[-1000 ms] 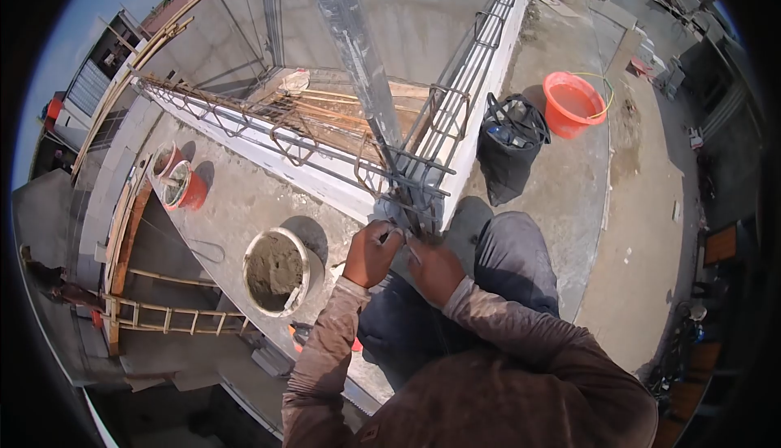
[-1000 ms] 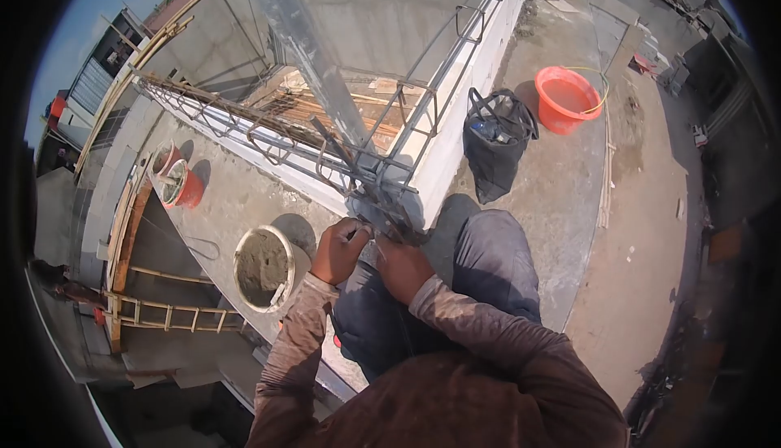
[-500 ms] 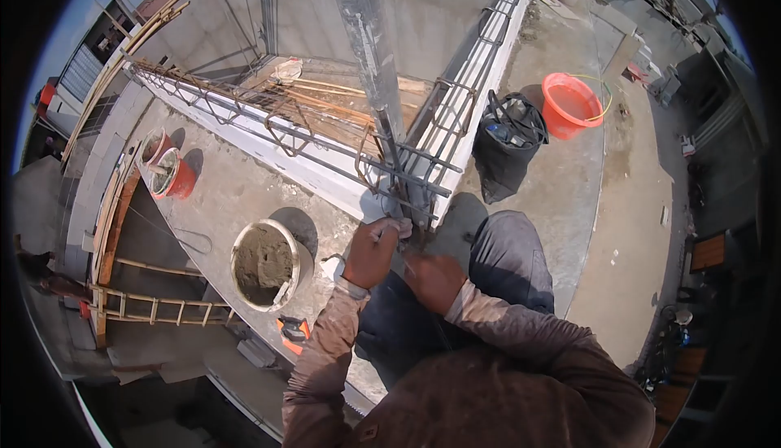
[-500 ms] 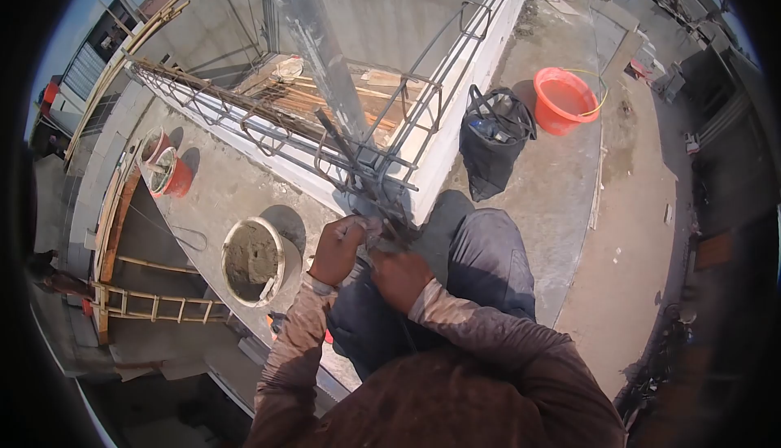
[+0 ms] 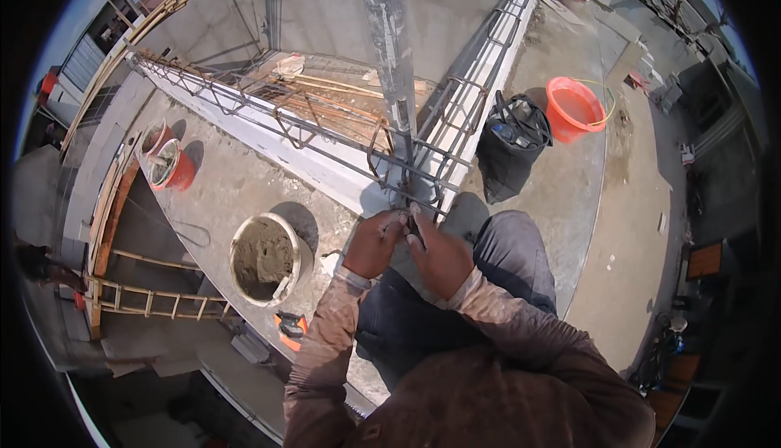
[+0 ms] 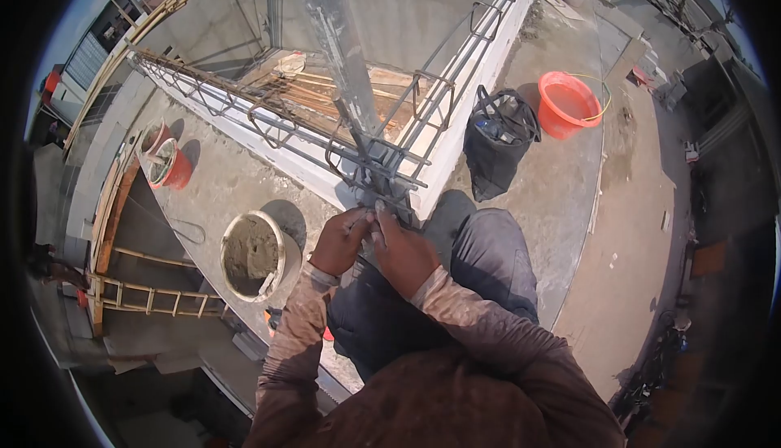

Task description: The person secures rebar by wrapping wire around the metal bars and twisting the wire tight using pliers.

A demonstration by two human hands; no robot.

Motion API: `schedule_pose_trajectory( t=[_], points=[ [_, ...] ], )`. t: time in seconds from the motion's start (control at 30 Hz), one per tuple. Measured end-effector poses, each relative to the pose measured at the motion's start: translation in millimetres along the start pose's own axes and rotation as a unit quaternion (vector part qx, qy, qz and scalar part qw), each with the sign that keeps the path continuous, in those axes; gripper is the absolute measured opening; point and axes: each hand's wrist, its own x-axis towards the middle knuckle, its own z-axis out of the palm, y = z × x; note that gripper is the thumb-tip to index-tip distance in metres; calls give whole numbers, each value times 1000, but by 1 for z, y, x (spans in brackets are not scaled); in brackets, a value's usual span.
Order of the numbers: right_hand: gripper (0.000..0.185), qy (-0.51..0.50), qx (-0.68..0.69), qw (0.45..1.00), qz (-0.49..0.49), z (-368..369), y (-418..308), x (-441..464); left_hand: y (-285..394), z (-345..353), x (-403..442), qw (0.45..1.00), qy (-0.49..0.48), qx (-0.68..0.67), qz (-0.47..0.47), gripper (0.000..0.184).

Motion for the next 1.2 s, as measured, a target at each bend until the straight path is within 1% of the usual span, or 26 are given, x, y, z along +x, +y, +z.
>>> schedule_pose_trajectory(
  t=[0.03, 0.1, 0.17, 0.23, 0.27, 0.33, 0.37, 0.43, 0.47, 0.53, 0.6, 0.67, 0.73, 0.77, 0.83, 0.87, 0.93, 1.03, 1.1, 1.17, 1.2],
  points=[
    [32, 1, -1, 1000, -1, 3, 3, 5, 0, -1, 0, 999, -1, 25, 27, 27],
    [35, -55, -65, 996, 1, 14, 11, 14, -2, 0, -1, 999, 6, 42, 26, 25],
    [32, -31, -71, 997, 1, 21, 12, 15, -6, 2, 0, 998, 14, 56, 26, 23],
    [29, -8, -74, 997, 6, 26, 12, 15, -13, 5, -1, 986, 58, 99, 121, 20],
    [26, 2, -81, 997, 9, 28, 13, 16, -15, 6, 0, 986, 56, 98, 122, 20],
    [24, 16, -84, 996, 15, 31, 14, 20, -18, 7, 1, 975, 74, 116, 175, 14],
    [22, 10, -96, 995, 22, 33, 14, 22, -19, 4, 2, 975, 69, 118, 175, 14],
    [22, 7, -104, 994, 36, 37, 13, 23, -23, -1, 2, 957, 27, 205, 201, 12],
    [22, 6, -109, 993, 36, 37, 13, 24, -18, -3, 0, 957, 21, 207, 204, 12],
    [23, 11, -116, 992, 43, 38, 14, 22, -8, -3, -3, 959, 38, 196, 200, 10],
    [21, 38, -87, 995, 15, 40, 14, 21, -14, -4, -1, 961, 31, 193, 198, 9],
    [19, 44, -69, 996, 28, 37, 10, 20, -19, -1, -3, 963, 34, 188, 192, 9],
    [18, 47, -50, 997, 44, 36, 7, 19, -25, 12, -10, 960, 160, 106, 203, 12],
    [19, 67, -38, 997, 29, 36, 7, 19, -30, 19, -10, 961, 160, 102, 203, 12],
    [19, 84, -28, 996, 16, 37, 7, 17, -40, 33, -12, 931, 286, 121, 193, 15],
    [21, 82, -15, 996, 18, 37, 7, 17, -41, 36, -11, 931, 286, 119, 191, 15],
    [23, 78, -5, 997, 22, 36, 6, 16, -46, 42, -10, 901, 329, 168, 228, 16],
    [20, 84, -16, 996, 24, 34, 5, 15, -36, 47, -12, 896, 337, 165, 239, 18],
    [21, 100, -32, 994, -7, 35, 4, 16, -27, 44, -15, 903, 322, 170, 227, 19],
    [22, 98, -39, 994, -10, 33, 0, 17, -19, 37, -14, 908, 311, 176, 216, 19],
    [22, 99, -47, 994, -11, 31, -2, 16, -18, 32, -14, 911, 291, 192, 220, 20]
  ],
)
